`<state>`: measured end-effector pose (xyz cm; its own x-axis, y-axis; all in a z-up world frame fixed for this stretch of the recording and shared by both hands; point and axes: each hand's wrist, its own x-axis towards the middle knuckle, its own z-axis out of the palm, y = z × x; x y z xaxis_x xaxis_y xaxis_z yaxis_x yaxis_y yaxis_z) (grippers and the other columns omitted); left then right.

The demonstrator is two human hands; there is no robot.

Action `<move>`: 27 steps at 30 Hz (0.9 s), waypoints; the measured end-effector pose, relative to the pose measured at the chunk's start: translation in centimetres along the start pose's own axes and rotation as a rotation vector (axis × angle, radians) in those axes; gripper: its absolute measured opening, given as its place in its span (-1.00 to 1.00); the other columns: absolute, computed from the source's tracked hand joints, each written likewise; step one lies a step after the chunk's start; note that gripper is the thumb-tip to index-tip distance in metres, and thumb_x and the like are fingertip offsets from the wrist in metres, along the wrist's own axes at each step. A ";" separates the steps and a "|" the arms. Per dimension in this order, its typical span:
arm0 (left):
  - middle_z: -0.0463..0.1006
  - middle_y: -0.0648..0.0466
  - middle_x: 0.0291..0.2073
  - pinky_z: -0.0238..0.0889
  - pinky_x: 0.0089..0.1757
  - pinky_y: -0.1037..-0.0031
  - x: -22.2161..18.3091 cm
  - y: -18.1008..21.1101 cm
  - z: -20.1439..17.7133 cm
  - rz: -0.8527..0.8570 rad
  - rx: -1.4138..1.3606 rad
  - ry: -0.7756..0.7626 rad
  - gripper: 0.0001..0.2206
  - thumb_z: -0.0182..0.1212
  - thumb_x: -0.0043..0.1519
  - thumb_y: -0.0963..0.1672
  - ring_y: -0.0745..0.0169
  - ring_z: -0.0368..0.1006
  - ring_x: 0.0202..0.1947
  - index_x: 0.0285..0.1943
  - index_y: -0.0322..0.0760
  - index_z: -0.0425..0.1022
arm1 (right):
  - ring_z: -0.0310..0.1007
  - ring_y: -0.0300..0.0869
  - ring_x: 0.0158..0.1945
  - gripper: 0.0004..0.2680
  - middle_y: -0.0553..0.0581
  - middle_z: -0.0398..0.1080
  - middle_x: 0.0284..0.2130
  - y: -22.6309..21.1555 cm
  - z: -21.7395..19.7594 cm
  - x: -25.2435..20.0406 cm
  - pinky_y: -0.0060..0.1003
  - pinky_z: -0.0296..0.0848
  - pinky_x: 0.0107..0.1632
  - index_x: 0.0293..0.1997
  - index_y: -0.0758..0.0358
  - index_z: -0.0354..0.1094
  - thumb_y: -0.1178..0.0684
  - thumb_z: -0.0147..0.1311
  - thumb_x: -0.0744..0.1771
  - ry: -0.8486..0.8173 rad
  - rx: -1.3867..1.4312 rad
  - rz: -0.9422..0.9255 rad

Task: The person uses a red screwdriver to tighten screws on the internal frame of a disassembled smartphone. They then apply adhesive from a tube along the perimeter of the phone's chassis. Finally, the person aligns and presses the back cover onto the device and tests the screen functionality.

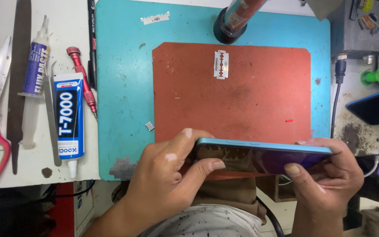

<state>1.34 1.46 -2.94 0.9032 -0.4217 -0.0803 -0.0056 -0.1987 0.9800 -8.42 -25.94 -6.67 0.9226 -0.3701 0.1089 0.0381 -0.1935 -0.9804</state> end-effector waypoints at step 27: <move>0.48 -0.02 -0.63 0.08 -0.58 0.50 -0.6 -0.2 0.0 0.095 0.094 0.040 -0.73 0.42 0.19 -0.14 0.37 0.29 -0.71 -0.05 -0.41 0.49 | 0.56 -0.28 -0.08 -0.73 0.16 0.52 -0.16 -0.4 0.8 0.5 -0.45 0.55 0.05 0.08 0.39 0.38 0.24 0.36 0.32 -0.046 0.111 -0.032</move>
<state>0.80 1.73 -3.04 0.9130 -0.4074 0.0208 -0.1300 -0.2423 0.9615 -7.64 -25.30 -6.38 0.9367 -0.3231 0.1348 0.1071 -0.1019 -0.9890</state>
